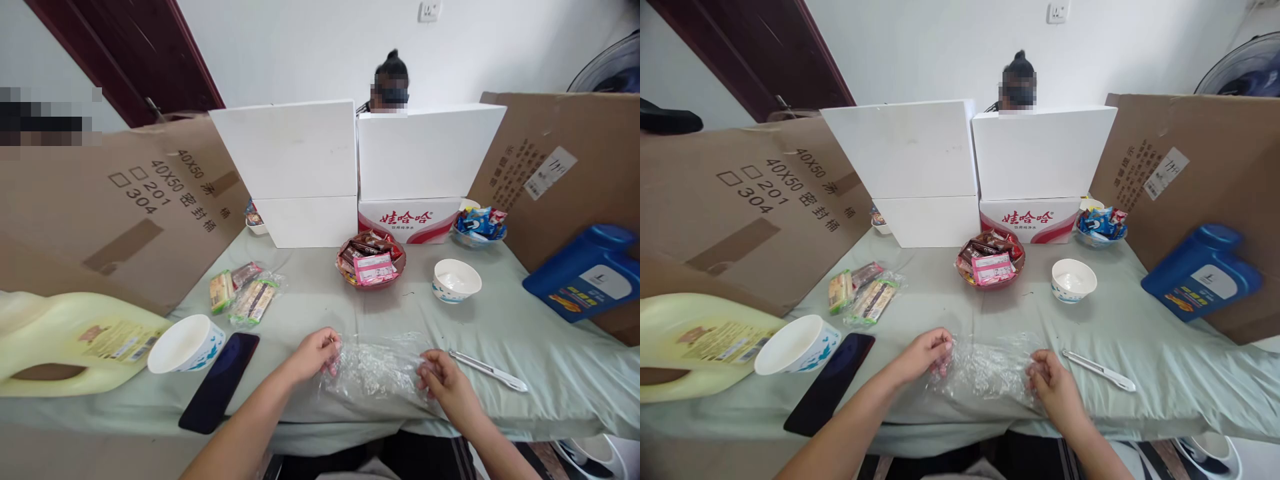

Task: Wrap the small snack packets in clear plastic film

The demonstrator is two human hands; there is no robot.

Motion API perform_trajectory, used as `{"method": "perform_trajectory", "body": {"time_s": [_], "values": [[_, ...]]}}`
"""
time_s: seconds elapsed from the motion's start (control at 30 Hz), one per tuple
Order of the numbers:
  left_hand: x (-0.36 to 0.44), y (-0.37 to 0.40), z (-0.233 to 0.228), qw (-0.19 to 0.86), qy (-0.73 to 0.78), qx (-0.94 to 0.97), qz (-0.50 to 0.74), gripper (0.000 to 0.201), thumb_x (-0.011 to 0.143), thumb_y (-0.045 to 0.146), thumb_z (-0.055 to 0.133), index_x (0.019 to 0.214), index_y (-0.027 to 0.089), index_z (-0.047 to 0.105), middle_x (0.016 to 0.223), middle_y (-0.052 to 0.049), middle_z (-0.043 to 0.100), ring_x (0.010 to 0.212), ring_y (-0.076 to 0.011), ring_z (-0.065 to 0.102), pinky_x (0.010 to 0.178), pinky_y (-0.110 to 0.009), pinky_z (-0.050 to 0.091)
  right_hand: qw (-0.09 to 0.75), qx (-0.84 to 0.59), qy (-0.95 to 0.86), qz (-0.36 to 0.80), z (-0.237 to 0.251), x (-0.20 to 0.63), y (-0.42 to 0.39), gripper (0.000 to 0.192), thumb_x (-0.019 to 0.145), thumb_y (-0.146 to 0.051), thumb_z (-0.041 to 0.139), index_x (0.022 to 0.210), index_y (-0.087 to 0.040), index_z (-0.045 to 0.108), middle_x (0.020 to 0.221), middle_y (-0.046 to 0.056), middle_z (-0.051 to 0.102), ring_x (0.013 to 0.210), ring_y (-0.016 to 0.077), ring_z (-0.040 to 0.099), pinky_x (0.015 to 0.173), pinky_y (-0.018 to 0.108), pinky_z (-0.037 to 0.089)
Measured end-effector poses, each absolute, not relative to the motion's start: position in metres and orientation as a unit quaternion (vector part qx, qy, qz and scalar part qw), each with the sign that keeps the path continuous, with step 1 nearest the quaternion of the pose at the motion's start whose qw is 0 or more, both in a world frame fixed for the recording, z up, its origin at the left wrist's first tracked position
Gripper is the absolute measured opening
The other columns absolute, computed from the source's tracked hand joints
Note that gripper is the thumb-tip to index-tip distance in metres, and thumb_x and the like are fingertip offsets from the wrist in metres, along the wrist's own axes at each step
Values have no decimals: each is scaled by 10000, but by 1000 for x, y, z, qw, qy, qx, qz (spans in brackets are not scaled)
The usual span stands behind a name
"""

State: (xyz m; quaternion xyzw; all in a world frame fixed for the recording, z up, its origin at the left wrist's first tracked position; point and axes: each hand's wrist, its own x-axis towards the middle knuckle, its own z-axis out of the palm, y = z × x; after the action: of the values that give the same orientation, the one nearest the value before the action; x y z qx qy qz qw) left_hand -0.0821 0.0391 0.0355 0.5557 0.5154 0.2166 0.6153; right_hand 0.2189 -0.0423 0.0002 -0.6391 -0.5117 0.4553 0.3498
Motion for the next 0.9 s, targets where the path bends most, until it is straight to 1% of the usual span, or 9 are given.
{"method": "perform_trajectory", "body": {"time_s": [0.13, 0.27, 0.37, 0.47, 0.53, 0.6, 0.67, 0.8, 0.9], "values": [[-80, 44, 21, 610, 544, 497, 293, 560, 745, 695, 559, 971, 189, 478, 724, 8, 620, 471, -126, 608, 418, -198, 360, 330, -701, -545, 322, -12, 216, -28, 469, 781, -476, 462, 1155, -198, 504, 747, 5, 633, 663, 197, 631, 666, 329, 475], [-85, 30, 12, 586, 524, 520, 332, 610, 641, 410, 774, 1123, 201, 463, 837, 13, 619, 559, -98, 590, 518, -211, 437, 309, -703, -580, 272, -10, 218, -26, 501, 815, -464, 426, 1229, -188, 485, 812, 23, 639, 691, 197, 635, 683, 323, 472], [-89, 24, 5, 536, 550, 546, 335, 452, 706, 283, 683, 1104, 188, 491, 771, 32, 599, 563, -101, 562, 564, -235, 465, 299, -699, -595, 262, -11, 218, -23, 504, 827, -456, 421, 1244, -179, 480, 845, 36, 643, 717, 200, 638, 706, 325, 473], [-93, 24, 5, 405, 605, 620, 291, 382, 739, 177, 588, 1116, 192, 534, 760, 21, 612, 650, -142, 597, 650, -273, 493, 282, -702, -607, 245, -13, 217, -21, 501, 834, -441, 415, 1252, -171, 477, 858, 46, 653, 743, 212, 645, 717, 333, 473], [-91, 23, 12, 272, 630, 672, 278, 389, 747, 146, 575, 1133, 196, 563, 883, -24, 636, 807, -191, 626, 765, -332, 503, 273, -704, -612, 237, -12, 216, -20, 493, 842, -431, 416, 1257, -172, 477, 846, 42, 657, 743, 213, 648, 713, 332, 473], [-84, 19, 24, 136, 630, 699, 310, 303, 806, 172, 551, 1105, 184, 595, 1012, -82, 622, 955, -244, 605, 860, -398, 485, 271, -705, -611, 236, -11, 214, -21, 483, 849, -431, 418, 1252, -173, 483, 816, 32, 657, 717, 208, 650, 695, 324, 474], [-69, 11, 36, 66, 589, 728, 345, 198, 882, 202, 492, 1027, 180, 625, 1021, -104, 618, 984, -250, 590, 881, -405, 480, 275, -708, -608, 231, -9, 213, -21, 476, 858, -441, 411, 1242, -173, 492, 797, 28, 660, 700, 207, 654, 678, 318, 476], [-30, -6, 39, 153, 448, 841, 261, 192, 926, 176, 460, 975, 202, 644, 925, -55, 677, 885, -196, 623, 823, -338, 517, 273, -710, -619, 197, -9, 212, -21, 451, 885, -432, 372, 1221, -169, 517, 841, 56, 687, 743, 217, 671, 690, 323, 486], [-12, -9, 18, 140, 410, 886, 165, 349, 900, 289, 570, 1238, 201, 573, 1291, -103, 593, 1215, -300, 517, 1010, -483, 432, 275, -703, -631, 178, -12, 215, -22, 437, 897, -403, 348, 1215, -163, 527, 894, 80, 692, 807, 223, 675, 725, 334, 494]]}}
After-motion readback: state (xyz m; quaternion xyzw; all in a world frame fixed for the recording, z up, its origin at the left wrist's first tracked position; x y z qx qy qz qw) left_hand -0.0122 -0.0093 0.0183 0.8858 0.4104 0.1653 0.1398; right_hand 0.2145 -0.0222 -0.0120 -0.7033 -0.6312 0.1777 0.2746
